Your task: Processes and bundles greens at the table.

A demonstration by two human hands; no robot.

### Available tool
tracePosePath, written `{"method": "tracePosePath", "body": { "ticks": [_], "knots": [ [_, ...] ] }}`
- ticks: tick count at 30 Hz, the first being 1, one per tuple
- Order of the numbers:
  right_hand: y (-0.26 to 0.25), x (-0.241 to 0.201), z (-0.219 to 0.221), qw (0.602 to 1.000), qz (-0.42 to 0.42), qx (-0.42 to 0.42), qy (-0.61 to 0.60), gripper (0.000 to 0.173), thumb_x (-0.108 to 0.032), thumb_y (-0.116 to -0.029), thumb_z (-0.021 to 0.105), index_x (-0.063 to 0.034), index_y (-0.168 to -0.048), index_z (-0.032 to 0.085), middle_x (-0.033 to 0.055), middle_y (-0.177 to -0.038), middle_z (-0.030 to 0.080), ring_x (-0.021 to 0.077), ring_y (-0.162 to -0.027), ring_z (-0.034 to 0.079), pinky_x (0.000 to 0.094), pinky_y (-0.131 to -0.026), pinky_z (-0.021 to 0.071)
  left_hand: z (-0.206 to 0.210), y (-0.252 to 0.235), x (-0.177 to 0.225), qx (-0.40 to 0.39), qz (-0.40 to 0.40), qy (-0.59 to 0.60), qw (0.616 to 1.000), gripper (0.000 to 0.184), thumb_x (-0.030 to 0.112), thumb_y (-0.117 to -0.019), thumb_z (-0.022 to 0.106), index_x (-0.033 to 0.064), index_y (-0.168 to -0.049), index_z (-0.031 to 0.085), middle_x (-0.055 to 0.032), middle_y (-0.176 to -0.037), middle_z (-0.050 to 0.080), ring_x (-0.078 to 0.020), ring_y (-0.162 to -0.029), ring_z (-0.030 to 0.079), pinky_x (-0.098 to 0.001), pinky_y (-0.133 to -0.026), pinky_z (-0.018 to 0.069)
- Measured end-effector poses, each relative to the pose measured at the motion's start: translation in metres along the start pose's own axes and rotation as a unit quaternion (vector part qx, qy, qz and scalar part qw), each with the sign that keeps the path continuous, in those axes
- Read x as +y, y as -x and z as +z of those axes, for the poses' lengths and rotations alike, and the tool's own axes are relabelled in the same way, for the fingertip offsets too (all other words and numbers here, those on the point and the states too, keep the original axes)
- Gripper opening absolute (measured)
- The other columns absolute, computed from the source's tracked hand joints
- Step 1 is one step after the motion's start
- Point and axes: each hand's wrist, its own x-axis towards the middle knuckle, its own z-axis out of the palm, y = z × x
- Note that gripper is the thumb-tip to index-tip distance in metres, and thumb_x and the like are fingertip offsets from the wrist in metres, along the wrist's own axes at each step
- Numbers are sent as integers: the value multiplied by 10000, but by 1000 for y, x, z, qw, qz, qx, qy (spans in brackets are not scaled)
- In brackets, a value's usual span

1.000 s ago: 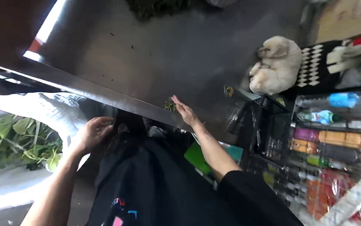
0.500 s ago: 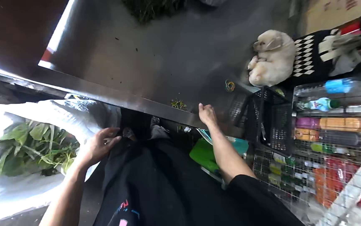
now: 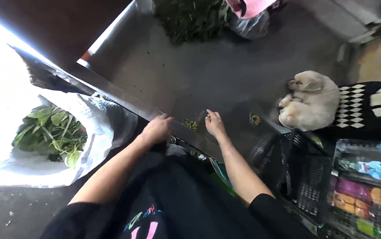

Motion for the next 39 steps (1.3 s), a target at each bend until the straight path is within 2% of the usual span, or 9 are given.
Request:
{"method": "tracePosePath", "body": {
  "ticks": [3,8,14,17,19,23,28,36,39],
  "knots": [
    [-12,0,19,994,-109,5,19,520,-20,-985,535,-86,-1501,523,213,-1483,497,428,-1338,494,567,-1092,449,32,-57,19,-44,-20,-75,996,506,137,-972,613,89,-1469,530,-206,-1452,523,-387,-1335,520,-532,-1063,480],
    [14,2,40,963,-260,-73,-1,447,47,-928,546,-34,-1357,644,211,-1387,575,377,-1304,543,491,-1110,458,38,-89,53,-120,-114,-129,978,437,123,-945,647,-30,-1345,557,-263,-1415,477,-424,-1241,566,-535,-939,556],
    [30,21,-5,989,-91,-106,-39,451,-21,-1024,452,-30,-1468,531,232,-1436,537,352,-1274,590,483,-1074,493,29,-101,75,-173,-155,-132,964,555,153,-904,697,-80,-1368,502,-274,-1384,500,-404,-1143,631,-536,-892,569],
    [30,5,-18,979,-10,-202,6,490,-99,-1037,489,17,-1509,420,284,-1451,492,399,-1288,572,521,-1078,480,30,-117,91,-187,-172,-131,958,340,127,-894,698,-66,-1164,621,-256,-1175,633,-410,-1096,650,-589,-865,554],
    [30,-11,-16,970,-2,-242,15,493,-142,-1029,534,25,-1482,434,274,-1437,513,388,-1283,581,530,-1066,488,30,-124,97,-215,-147,-147,954,192,116,-907,680,-40,-1018,687,-231,-1106,677,-404,-1081,655,-601,-877,538],
    [22,-34,-10,967,21,-253,-23,471,-151,-1016,569,33,-1436,462,273,-1393,540,392,-1245,603,551,-1018,509,16,-132,96,-244,-145,-145,948,255,146,-945,659,-51,-1107,668,-248,-1146,667,-411,-1125,644,-606,-925,519],
    [16,-47,1,966,42,-250,-59,389,-196,-1024,563,27,-1342,552,277,-1328,574,395,-1183,629,562,-960,534,15,-143,89,-236,-158,-128,950,300,238,-1009,572,-35,-971,692,-240,-1093,676,-398,-1082,653,-614,-887,515],
    [15,-60,13,965,46,-201,-163,270,-201,-1028,585,-11,-1213,637,235,-1147,671,385,-1079,651,607,-894,516,3,-139,85,-230,-146,-92,958,297,210,-1022,566,-50,-941,687,-245,-1057,674,-396,-1043,654,-607,-876,508],
    [11,-59,19,942,73,-182,-273,231,-134,-1015,601,-19,-1212,643,183,-1151,683,294,-1062,663,519,-923,530,3,-138,79,-206,-174,-50,962,398,315,-1039,553,-52,-973,691,-260,-1100,671,-407,-1079,649,-621,-896,505]
  ]
}}
